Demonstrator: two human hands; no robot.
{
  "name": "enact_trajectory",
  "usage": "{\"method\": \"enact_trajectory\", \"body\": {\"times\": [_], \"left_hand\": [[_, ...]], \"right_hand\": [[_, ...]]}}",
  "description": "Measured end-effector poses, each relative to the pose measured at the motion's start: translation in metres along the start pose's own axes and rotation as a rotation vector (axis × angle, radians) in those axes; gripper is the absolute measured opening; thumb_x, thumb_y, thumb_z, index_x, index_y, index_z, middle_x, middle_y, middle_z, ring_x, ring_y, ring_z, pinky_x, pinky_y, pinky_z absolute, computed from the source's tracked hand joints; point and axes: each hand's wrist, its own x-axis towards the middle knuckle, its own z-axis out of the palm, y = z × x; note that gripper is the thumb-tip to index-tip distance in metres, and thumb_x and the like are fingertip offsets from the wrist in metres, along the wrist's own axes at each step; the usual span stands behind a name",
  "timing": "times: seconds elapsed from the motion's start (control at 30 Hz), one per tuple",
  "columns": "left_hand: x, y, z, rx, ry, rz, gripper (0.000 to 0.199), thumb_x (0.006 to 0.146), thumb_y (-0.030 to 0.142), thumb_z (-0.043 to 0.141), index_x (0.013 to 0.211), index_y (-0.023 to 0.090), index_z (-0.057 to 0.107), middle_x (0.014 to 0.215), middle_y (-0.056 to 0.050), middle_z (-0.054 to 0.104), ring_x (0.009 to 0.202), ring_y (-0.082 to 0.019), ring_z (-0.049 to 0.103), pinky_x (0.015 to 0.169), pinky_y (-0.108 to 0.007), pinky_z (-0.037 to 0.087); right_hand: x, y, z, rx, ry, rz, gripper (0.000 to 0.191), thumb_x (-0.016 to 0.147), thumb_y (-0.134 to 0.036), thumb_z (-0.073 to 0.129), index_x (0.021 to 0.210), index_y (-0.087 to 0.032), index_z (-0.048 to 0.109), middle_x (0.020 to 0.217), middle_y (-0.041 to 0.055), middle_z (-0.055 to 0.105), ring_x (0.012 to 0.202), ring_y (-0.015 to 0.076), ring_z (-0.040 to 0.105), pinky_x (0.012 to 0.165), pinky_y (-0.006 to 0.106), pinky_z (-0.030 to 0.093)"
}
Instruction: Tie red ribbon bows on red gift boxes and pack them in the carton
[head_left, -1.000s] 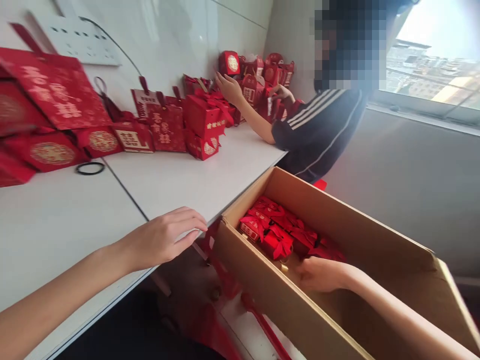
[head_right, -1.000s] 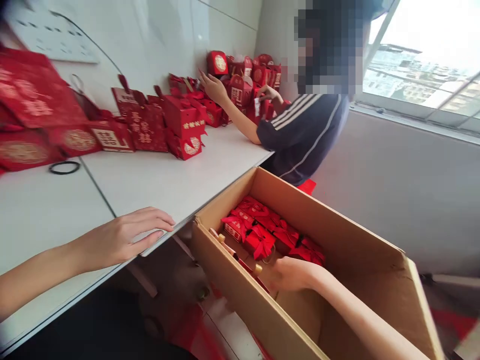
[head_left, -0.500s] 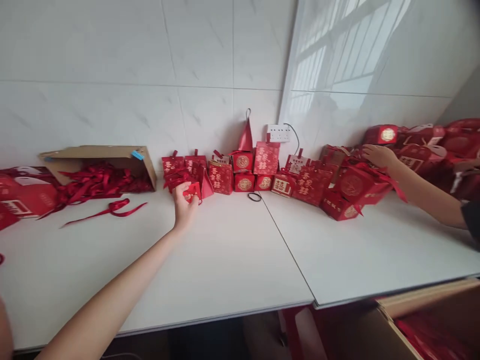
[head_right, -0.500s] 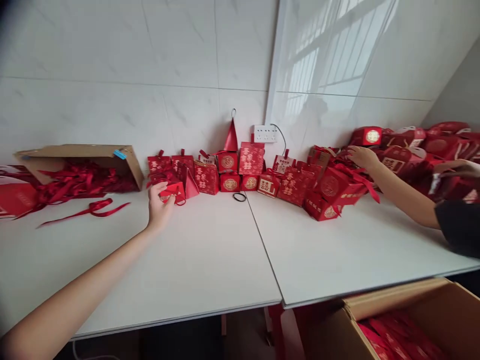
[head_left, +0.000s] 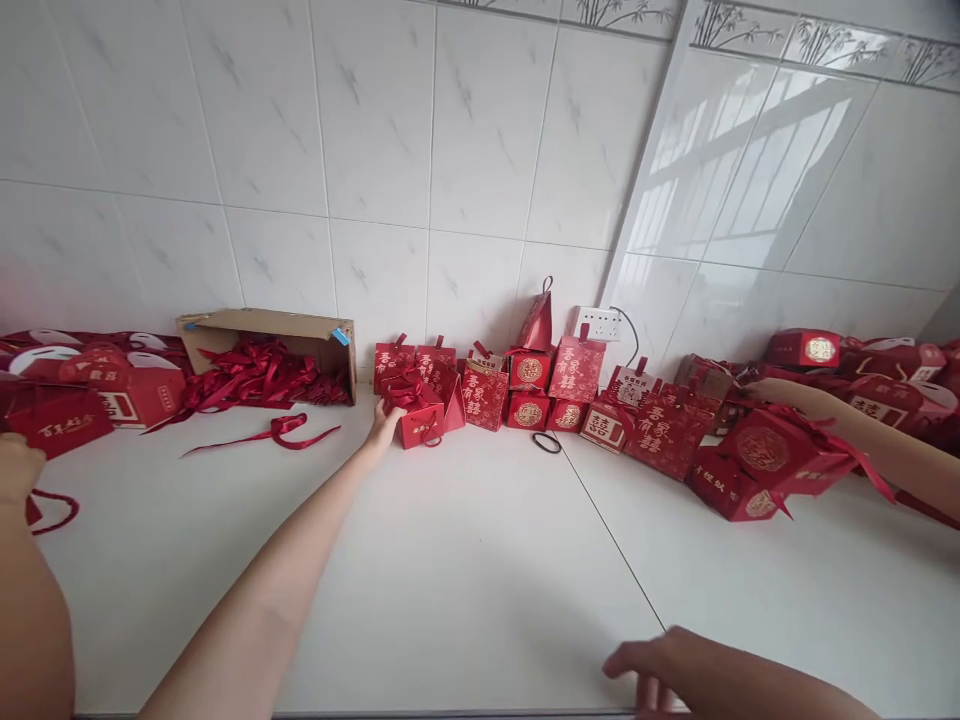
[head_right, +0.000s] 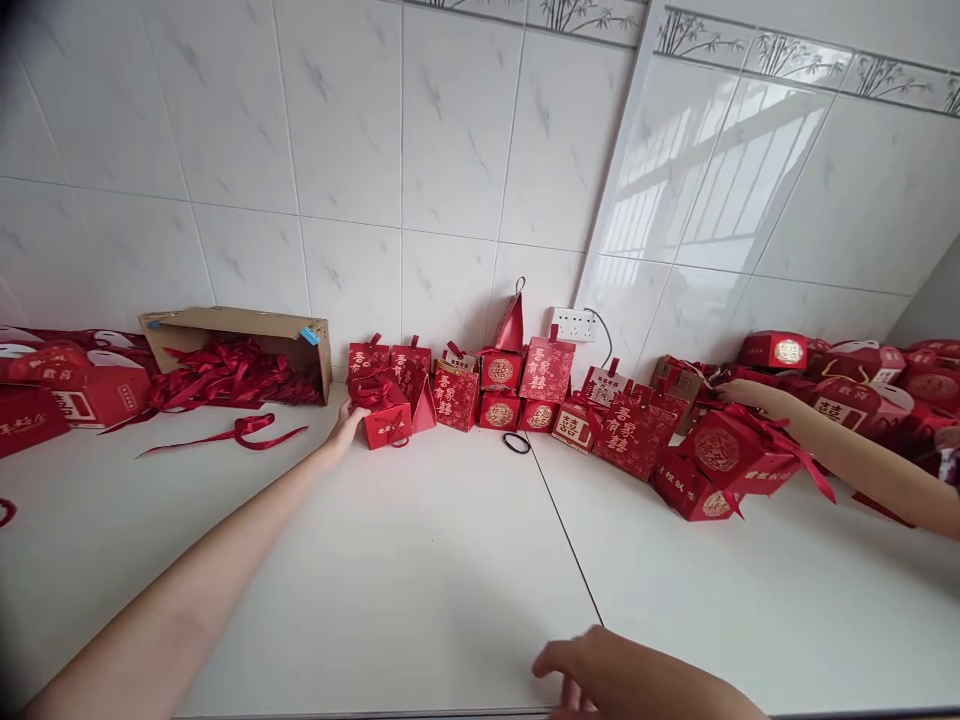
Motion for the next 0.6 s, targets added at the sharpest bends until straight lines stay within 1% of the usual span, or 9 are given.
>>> {"method": "enact_trajectory", "body": {"times": [0.07, 0.13, 0.2, 0.23, 0.27, 0.33, 0.37, 0.47, 0.6], "left_hand": [[-0.009, -0.002, 0.001, -0.034, -0.051, 0.028, 0.050, 0.085, 0.027, 0.038, 0.134, 0.022, 0.032, 0.136, -0.008, 0.048, 0.125, -0.019, 0.046, 0.101, -0.033, 0.042], [-0.023, -0.004, 0.005, -0.054, -0.127, 0.049, 0.053, 0.080, 0.025, 0.042, 0.132, 0.022, 0.034, 0.132, -0.008, 0.052, 0.123, -0.019, 0.048, 0.100, -0.033, 0.043], [-0.038, -0.006, 0.010, -0.066, -0.235, 0.061, 0.054, 0.073, 0.021, 0.046, 0.127, 0.020, 0.041, 0.125, -0.007, 0.057, 0.116, -0.019, 0.053, 0.097, -0.032, 0.045], [-0.045, -0.007, 0.012, -0.068, -0.295, 0.061, 0.052, 0.070, 0.020, 0.046, 0.122, 0.019, 0.046, 0.119, -0.006, 0.061, 0.111, -0.019, 0.056, 0.094, -0.032, 0.047], [-0.051, -0.007, 0.015, -0.071, -0.351, 0.058, 0.047, 0.069, 0.021, 0.046, 0.115, 0.018, 0.052, 0.112, -0.006, 0.064, 0.106, -0.019, 0.058, 0.091, -0.031, 0.049], [-0.060, -0.006, 0.023, -0.079, -0.420, 0.041, 0.039, 0.070, 0.025, 0.044, 0.106, 0.016, 0.058, 0.104, -0.007, 0.066, 0.100, -0.020, 0.061, 0.084, -0.031, 0.051], [-0.063, -0.005, 0.028, -0.086, -0.428, 0.029, 0.039, 0.073, 0.029, 0.041, 0.106, 0.015, 0.058, 0.105, -0.008, 0.065, 0.099, -0.021, 0.061, 0.081, -0.032, 0.052], [-0.072, 0.002, 0.048, -0.120, -0.396, 0.002, 0.052, 0.082, 0.042, 0.034, 0.123, 0.014, 0.046, 0.121, -0.014, 0.057, 0.105, -0.025, 0.058, 0.077, -0.035, 0.052], [-0.093, 0.009, 0.067, -0.217, -0.405, 0.073, 0.054, 0.083, 0.050, 0.041, 0.126, 0.018, 0.042, 0.128, -0.012, 0.054, 0.116, -0.025, 0.052, 0.092, -0.035, 0.045]], "right_hand": [[0.020, -0.019, -0.013, 0.013, -0.039, -0.087, 0.038, 0.080, -0.035, 0.051, 0.116, -0.028, 0.063, 0.104, 0.0058, 0.070, 0.093, 0.0261, 0.066, 0.083, 0.039, 0.050], [0.046, -0.028, -0.024, 0.058, -0.015, -0.190, 0.042, 0.081, -0.039, 0.052, 0.118, -0.022, 0.061, 0.103, 0.0092, 0.070, 0.093, 0.0250, 0.065, 0.083, 0.037, 0.049], [0.077, -0.028, -0.035, 0.215, 0.025, -0.248, 0.053, 0.084, -0.047, 0.048, 0.129, -0.017, 0.050, 0.110, 0.0139, 0.065, 0.095, 0.0242, 0.064, 0.082, 0.036, 0.050], [0.094, -0.027, -0.041, 0.360, 0.039, -0.260, 0.060, 0.086, -0.051, 0.044, 0.135, -0.017, 0.040, 0.121, 0.0166, 0.058, 0.100, 0.0241, 0.062, 0.080, 0.035, 0.052], [0.111, -0.026, -0.046, 0.505, 0.087, -0.261, 0.063, 0.087, -0.055, 0.038, 0.139, -0.019, 0.034, 0.133, 0.0182, 0.048, 0.108, 0.0245, 0.059, 0.080, 0.035, 0.052], [0.143, -0.023, -0.053, 0.688, 0.298, -0.238, 0.064, 0.088, -0.060, 0.030, 0.140, -0.023, 0.029, 0.146, 0.0153, 0.030, 0.124, 0.0249, 0.046, 0.087, 0.034, 0.051], [0.156, -0.022, -0.055, 0.741, 0.402, -0.242, 0.062, 0.089, -0.061, 0.027, 0.140, -0.025, 0.027, 0.148, 0.0128, 0.027, 0.130, 0.0239, 0.040, 0.092, 0.034, 0.048], [0.181, -0.024, -0.053, 0.858, 0.565, -0.319, 0.060, 0.090, -0.061, 0.020, 0.137, -0.025, 0.030, 0.142, 0.0101, 0.039, 0.129, 0.0208, 0.042, 0.095, 0.034, 0.046], [0.183, -0.027, -0.036, 0.980, 0.599, -0.464, 0.060, 0.085, -0.067, 0.030, 0.115, -0.020, 0.050, 0.122, 0.0123, 0.057, 0.108, 0.0234, 0.057, 0.088, 0.037, 0.049]]}}
